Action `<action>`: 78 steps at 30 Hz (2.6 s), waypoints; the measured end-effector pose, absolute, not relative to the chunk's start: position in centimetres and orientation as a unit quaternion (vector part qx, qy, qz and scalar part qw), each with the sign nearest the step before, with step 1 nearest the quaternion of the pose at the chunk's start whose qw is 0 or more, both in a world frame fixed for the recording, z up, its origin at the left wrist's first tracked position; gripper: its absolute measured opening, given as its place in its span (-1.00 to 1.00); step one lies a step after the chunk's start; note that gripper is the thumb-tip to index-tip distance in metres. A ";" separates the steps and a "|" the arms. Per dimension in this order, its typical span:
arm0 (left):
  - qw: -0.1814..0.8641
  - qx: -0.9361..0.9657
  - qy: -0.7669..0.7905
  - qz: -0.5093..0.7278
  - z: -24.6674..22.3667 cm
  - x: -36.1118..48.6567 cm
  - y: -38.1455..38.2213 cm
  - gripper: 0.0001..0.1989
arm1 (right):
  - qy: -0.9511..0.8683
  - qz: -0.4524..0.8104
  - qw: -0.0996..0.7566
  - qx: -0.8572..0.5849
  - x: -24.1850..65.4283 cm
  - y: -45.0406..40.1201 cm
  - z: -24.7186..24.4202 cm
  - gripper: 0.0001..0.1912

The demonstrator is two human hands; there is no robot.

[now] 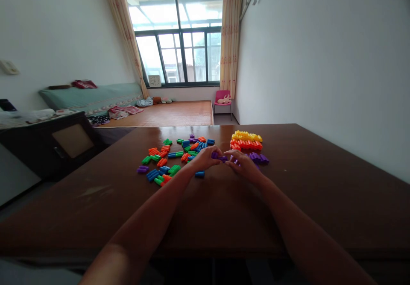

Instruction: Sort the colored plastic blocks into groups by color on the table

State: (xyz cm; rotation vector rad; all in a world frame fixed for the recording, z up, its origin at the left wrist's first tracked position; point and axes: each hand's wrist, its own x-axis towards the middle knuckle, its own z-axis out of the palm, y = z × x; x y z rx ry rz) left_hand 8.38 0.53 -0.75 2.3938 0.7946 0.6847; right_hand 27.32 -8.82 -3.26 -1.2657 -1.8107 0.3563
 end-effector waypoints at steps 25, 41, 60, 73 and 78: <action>0.363 0.820 0.385 0.217 -6.4 14.3 2.4 -0.85 | -0.573 0.090 0.243 -0.778 36.7 -10.0 -3.9 -0.76; 0.229 0.884 0.334 0.232 -6.0 13.3 0.1 -0.65 | -0.594 0.066 0.246 -0.763 37.3 -10.2 -4.3 -0.76; 0.077 0.835 0.527 0.138 1.0 -3.1 14.0 -0.66 | -0.597 -0.042 0.333 -0.728 34.3 -10.9 -2.3 -0.66; 0.105 0.841 0.524 0.084 -2.0 3.7 19.8 -0.74 | -0.593 -0.049 0.334 -0.731 33.4 -10.8 -1.7 -0.71; 0.096 0.840 0.530 0.059 -2.5 4.7 20.1 -0.66 | -0.594 -0.043 0.327 -0.734 33.2 -10.8 -1.6 -0.70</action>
